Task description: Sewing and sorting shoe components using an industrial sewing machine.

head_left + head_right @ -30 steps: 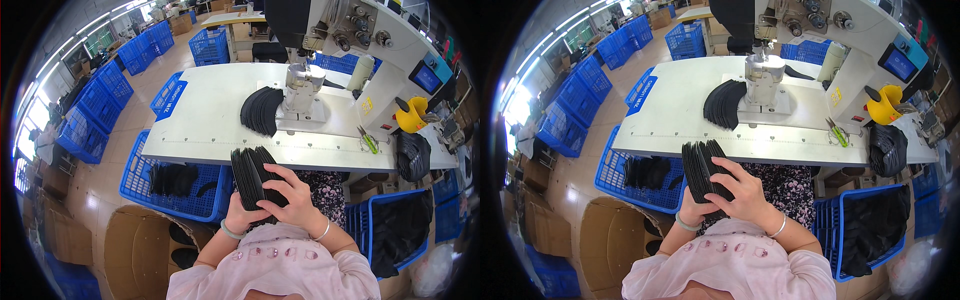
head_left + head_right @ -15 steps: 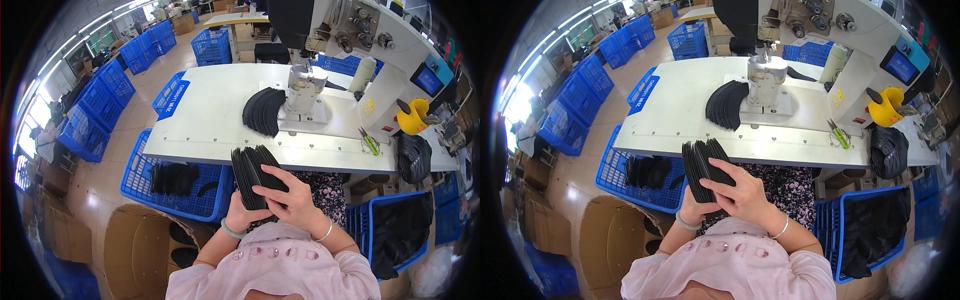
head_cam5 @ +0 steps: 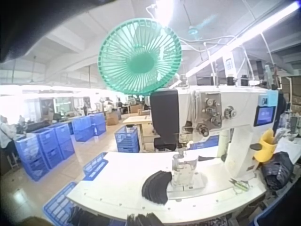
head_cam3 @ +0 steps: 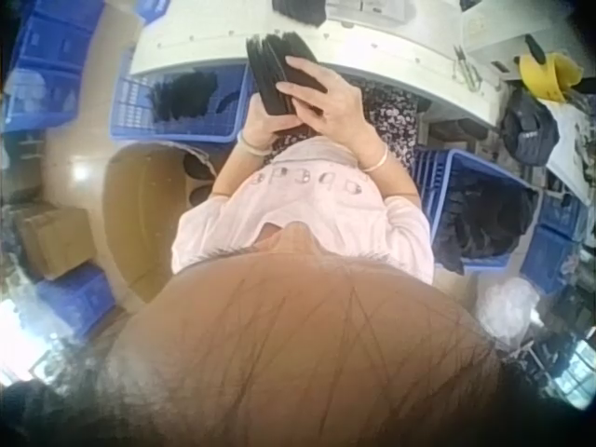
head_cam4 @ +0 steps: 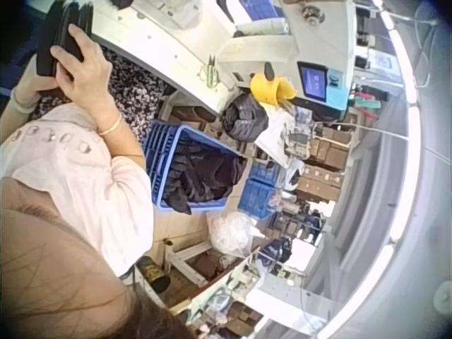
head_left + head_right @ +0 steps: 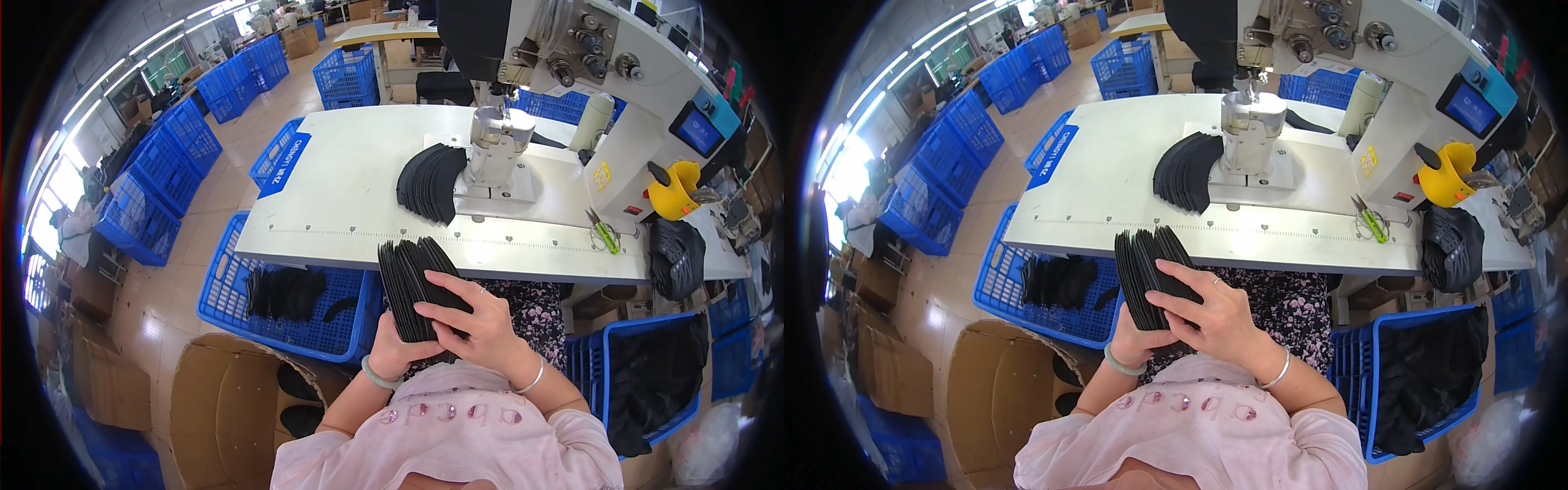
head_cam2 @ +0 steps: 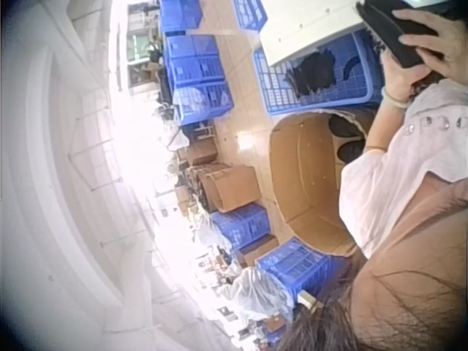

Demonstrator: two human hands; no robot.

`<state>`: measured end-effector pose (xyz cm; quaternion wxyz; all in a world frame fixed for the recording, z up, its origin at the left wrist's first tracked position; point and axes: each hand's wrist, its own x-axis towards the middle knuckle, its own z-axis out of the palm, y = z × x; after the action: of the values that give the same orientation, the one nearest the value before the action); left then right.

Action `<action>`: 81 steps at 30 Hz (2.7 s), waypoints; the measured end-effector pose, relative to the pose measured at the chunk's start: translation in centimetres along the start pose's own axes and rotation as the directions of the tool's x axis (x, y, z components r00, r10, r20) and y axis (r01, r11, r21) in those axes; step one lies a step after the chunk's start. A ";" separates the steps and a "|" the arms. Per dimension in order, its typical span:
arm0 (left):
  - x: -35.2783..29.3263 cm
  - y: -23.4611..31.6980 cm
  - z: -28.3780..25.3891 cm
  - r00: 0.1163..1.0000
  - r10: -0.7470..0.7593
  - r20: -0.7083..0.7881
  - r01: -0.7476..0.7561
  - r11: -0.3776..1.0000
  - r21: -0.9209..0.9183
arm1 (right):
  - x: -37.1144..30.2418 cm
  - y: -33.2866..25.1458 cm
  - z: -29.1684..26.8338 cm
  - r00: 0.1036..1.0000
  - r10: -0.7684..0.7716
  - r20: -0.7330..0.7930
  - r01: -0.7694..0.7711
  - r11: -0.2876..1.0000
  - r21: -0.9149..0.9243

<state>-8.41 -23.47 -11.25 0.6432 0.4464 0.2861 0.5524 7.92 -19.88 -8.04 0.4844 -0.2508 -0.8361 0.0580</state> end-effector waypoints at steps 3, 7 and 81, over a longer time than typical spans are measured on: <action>-0.1 -0.1 0.0 1.000 -0.010 -0.008 0.009 0.997 -0.075 | -0.1 0.2 0.0 0.999 0.007 -0.031 -0.006 0.999 0.043; -0.2 0.0 -0.2 0.998 -0.059 -0.001 0.059 0.998 -0.017 | 0.4 -0.7 -0.5 0.997 0.083 -0.004 -0.083 0.996 0.041; 7.8 -3.4 -1.7 0.970 -0.159 -0.184 0.146 0.986 -0.084 | 1.7 23.9 -11.8 0.664 0.730 -0.164 -0.728 0.582 -0.362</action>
<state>-6.55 -15.47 -14.09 0.6686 0.3458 0.3601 0.5511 25.85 -0.06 -8.65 0.3550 -0.6639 -0.6532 0.0809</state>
